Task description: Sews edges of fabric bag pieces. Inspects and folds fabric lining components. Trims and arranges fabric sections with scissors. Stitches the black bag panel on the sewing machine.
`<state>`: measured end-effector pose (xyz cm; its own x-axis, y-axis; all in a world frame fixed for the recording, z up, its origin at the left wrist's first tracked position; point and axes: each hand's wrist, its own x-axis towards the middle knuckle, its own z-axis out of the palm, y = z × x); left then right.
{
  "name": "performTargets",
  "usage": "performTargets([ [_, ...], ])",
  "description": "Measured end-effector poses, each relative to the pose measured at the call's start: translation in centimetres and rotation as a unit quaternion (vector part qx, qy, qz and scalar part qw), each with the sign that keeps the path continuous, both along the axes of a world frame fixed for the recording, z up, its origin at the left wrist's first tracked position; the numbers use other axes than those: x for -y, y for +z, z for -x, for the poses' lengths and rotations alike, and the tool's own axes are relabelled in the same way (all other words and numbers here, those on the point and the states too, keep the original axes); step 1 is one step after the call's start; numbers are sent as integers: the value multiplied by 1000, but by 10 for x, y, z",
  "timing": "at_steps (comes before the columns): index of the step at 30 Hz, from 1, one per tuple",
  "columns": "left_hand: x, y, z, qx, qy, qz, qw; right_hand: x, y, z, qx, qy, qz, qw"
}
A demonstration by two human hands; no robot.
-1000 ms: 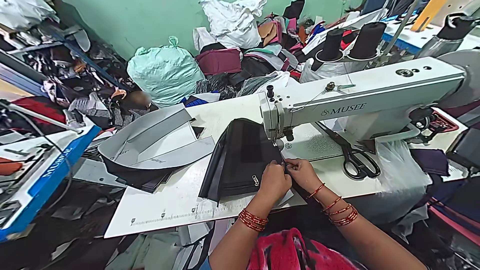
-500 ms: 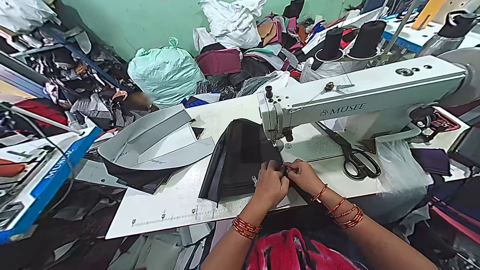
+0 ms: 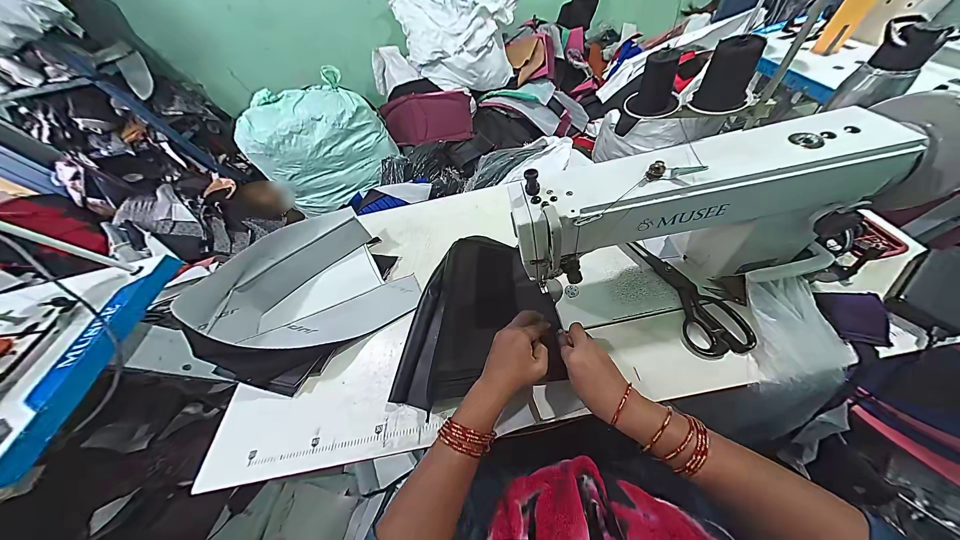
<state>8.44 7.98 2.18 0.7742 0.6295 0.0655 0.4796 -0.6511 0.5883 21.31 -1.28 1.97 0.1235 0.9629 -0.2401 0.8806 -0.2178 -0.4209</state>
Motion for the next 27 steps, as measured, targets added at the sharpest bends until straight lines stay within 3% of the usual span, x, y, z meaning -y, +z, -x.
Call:
performTargets([
  [3,-17,-4,-13,-22,-40,-30,999,2,-2,1,13,4,-25,1000],
  [7,-23,10,-40,-225,-123,-32,966,1,4,0,9,9,14,1000],
  [9,-23,10,-42,-253,-135,-41,957,2,4,0,8,7,11,1000],
  [14,-22,-14,-17,-71,-132,-80,985,2,-3,0,9,-1,-36,999],
  [18,-18,-26,-11,-1,-115,-128,985,3,-6,1,17,-2,-63,998],
  [25,-14,-31,-7,3,-89,-144,986,-2,-16,2,36,-5,-105,994],
  [27,-19,-29,-7,6,-95,-137,986,-7,-11,2,33,-8,-73,997],
])
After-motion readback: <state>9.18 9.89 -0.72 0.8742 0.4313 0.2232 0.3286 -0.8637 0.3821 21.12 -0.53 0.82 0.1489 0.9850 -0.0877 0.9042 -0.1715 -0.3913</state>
